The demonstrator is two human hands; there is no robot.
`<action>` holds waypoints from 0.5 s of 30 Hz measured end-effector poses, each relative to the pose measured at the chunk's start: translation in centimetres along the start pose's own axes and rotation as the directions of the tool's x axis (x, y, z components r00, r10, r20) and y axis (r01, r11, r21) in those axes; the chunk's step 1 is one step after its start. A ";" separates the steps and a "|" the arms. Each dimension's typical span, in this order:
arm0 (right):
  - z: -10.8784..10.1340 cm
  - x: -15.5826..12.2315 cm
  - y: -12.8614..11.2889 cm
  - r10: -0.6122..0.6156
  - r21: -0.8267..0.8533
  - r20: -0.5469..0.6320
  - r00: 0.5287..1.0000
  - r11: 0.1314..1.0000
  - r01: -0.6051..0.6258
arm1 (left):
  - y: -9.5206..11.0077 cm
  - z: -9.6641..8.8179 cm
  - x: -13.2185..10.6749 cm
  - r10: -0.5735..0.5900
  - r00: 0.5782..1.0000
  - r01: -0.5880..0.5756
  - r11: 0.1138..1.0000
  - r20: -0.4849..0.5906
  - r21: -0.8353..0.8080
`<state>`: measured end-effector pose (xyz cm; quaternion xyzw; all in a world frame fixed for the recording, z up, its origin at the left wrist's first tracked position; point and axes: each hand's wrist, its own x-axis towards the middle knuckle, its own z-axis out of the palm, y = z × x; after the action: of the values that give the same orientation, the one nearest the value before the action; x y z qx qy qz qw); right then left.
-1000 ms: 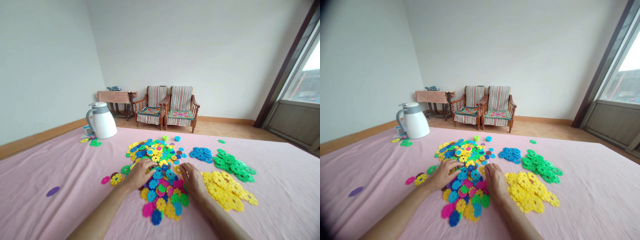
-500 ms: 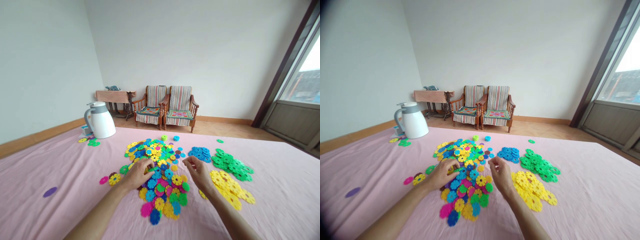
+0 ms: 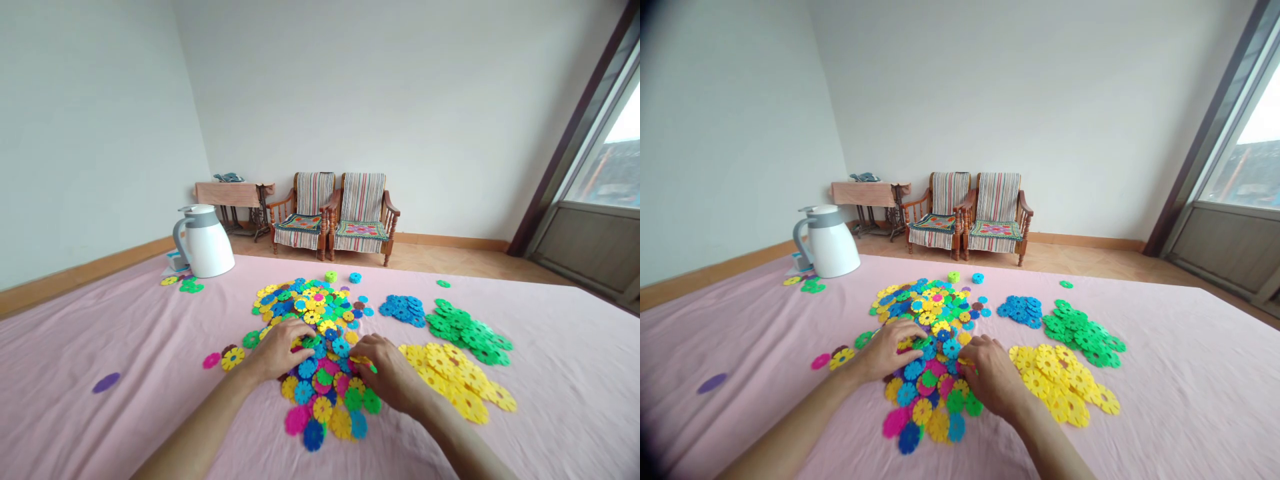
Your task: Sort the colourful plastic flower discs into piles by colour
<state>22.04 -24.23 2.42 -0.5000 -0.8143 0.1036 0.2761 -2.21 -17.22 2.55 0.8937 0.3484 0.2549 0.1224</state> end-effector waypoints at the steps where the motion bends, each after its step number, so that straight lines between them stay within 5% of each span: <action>1: 0.0 0.1 0.0 -0.002 0.002 -0.008 1.000 1.000 0.002 | -0.1 0.1 0.0 0.015 1.000 -0.015 1.000 0.004 -0.006; 6: -0.9 0.4 1.4 0.075 0.016 -0.087 0.993 0.997 -0.074 | -0.2 0.2 0.1 0.059 0.998 -0.058 0.998 0.014 -0.033; 15: -8.3 -3.0 6.8 0.402 -0.201 -0.018 0.915 0.895 -0.397 | 0.3 0.2 0.1 0.033 0.999 -0.033 0.999 0.015 -0.004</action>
<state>32.84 -24.44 5.19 -0.6804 -0.7037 0.0813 0.1875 -1.88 -17.43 2.56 0.9008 0.3324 0.2510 0.1225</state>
